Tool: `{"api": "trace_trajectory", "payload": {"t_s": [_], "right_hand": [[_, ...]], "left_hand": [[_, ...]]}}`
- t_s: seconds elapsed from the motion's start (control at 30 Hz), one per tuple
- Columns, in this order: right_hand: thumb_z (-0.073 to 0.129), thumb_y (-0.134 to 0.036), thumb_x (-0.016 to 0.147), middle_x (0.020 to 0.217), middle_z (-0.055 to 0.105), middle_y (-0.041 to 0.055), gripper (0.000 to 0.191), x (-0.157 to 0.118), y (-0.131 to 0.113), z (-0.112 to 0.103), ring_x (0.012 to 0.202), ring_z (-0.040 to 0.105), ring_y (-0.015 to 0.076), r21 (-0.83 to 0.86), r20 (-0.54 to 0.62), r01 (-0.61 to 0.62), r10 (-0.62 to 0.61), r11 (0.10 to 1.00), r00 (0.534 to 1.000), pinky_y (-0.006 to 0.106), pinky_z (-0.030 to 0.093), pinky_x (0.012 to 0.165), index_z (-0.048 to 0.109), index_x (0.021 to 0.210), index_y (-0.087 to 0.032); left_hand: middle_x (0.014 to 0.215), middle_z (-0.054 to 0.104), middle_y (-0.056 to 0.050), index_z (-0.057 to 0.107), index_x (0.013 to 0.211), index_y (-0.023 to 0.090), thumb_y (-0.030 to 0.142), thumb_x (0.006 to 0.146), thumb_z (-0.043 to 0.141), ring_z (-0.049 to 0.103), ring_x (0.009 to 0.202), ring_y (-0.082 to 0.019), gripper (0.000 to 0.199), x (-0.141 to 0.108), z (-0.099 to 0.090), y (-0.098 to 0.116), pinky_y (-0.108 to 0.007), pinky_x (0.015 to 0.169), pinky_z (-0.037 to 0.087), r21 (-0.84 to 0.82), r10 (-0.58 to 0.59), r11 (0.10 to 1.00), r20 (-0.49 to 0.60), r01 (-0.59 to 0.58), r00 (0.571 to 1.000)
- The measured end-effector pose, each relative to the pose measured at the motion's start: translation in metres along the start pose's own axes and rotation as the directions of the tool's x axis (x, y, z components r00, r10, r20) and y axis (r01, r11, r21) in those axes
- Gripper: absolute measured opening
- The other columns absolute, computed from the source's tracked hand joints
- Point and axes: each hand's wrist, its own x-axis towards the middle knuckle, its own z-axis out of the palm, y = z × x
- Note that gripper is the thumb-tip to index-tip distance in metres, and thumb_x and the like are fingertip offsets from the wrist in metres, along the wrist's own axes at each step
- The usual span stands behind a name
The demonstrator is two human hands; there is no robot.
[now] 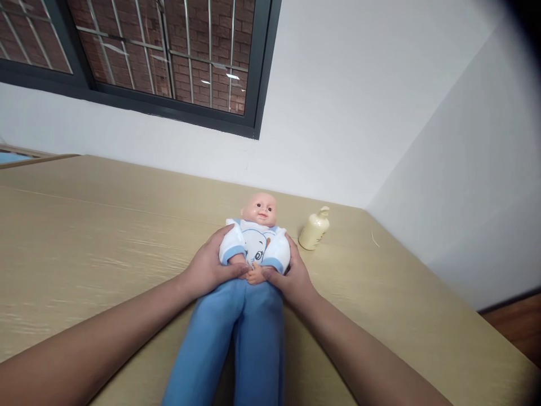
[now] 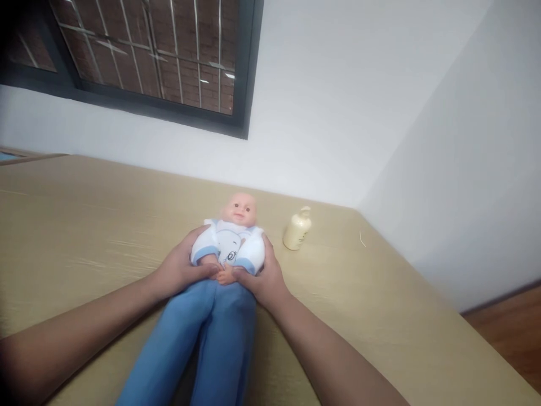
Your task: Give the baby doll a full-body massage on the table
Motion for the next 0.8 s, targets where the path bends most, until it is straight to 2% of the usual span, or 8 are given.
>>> {"api": "trace_trajectory", "payload": {"t_s": [0.13, 0.23, 0.4, 0.5, 0.67, 0.8], "right_hand": [[0.088, -0.037, 0.071, 0.156, 0.048, 0.0077, 0.111, -0.002, -0.005, -0.003, 0.141, 0.048, 0.0332, -0.003, 0.108, 0.019, -0.018, 1.0, 0.994, 0.051, 0.04, 0.117, 0.023, 0.16, -0.028], [0.087, -0.039, 0.072, 0.16, 0.042, 0.0084, 0.114, -0.003, -0.006, -0.004, 0.146, 0.042, 0.0333, -0.058, 0.17, 0.04, -0.03, 0.998, 0.985, 0.052, 0.037, 0.119, 0.018, 0.161, -0.028], [0.088, -0.046, 0.068, 0.167, 0.027, 0.0089, 0.119, 0.001, -0.002, -0.009, 0.154, 0.024, 0.0377, -0.262, 0.223, 0.095, -0.036, 0.96, 0.974, 0.058, 0.022, 0.125, 0.018, 0.162, -0.027], [0.088, -0.05, 0.066, 0.17, 0.018, 0.0085, 0.121, 0.003, 0.0, -0.011, 0.156, 0.014, 0.0381, -0.36, 0.248, 0.14, -0.049, 0.922, 0.967, 0.059, 0.015, 0.126, 0.019, 0.162, -0.026], [0.087, -0.055, 0.064, 0.17, 0.008, 0.0143, 0.127, 0.002, -0.006, -0.014, 0.157, 0.009, 0.038, -0.476, 0.287, 0.133, 0.011, 0.869, 0.958, 0.058, 0.015, 0.126, 0.015, 0.162, -0.018], [0.085, -0.056, 0.064, 0.17, 0.008, 0.0164, 0.129, 0.002, -0.01, -0.014, 0.157, 0.01, 0.0364, -0.519, 0.317, 0.162, 0.013, 0.84, 0.948, 0.057, 0.017, 0.126, 0.013, 0.162, -0.015]], "left_hand": [[0.151, 0.05, -0.012, 0.039, 0.154, 0.021, 0.048, 0.068, 0.086, 0.049, 0.137, -0.038, 0.102, 0.001, -0.005, 0.006, -0.049, 0.115, 0.04, -0.015, 0.062, 0.998, 0.094, -0.061, 0.994], [0.152, 0.049, -0.012, 0.038, 0.155, 0.021, 0.046, 0.071, 0.084, 0.048, 0.139, -0.037, 0.1, 0.001, -0.008, 0.012, -0.048, 0.117, 0.038, 0.004, 0.13, 0.991, 0.162, -0.133, 0.978], [0.163, 0.034, -0.014, 0.036, 0.157, 0.018, 0.046, 0.07, 0.084, 0.027, 0.151, -0.039, 0.104, 0.001, -0.007, 0.01, -0.052, 0.123, 0.026, 0.187, 0.183, 0.957, 0.207, -0.223, 0.961], [0.165, 0.027, -0.018, 0.034, 0.158, 0.015, 0.05, 0.069, 0.084, 0.022, 0.152, -0.041, 0.108, 0.0, -0.006, 0.006, -0.053, 0.123, 0.026, 0.268, 0.181, 0.933, 0.227, -0.24, 0.957], [0.165, 0.026, -0.02, 0.032, 0.158, 0.014, 0.053, 0.07, 0.082, 0.022, 0.152, -0.041, 0.109, -0.002, -0.007, 0.007, -0.053, 0.122, 0.029, 0.323, 0.212, 0.899, 0.27, -0.296, 0.939], [0.164, 0.026, -0.022, 0.032, 0.158, 0.013, 0.054, 0.07, 0.081, 0.024, 0.151, -0.042, 0.109, -0.002, -0.009, 0.014, -0.054, 0.121, 0.03, 0.341, 0.221, 0.882, 0.311, -0.325, 0.924]]}}
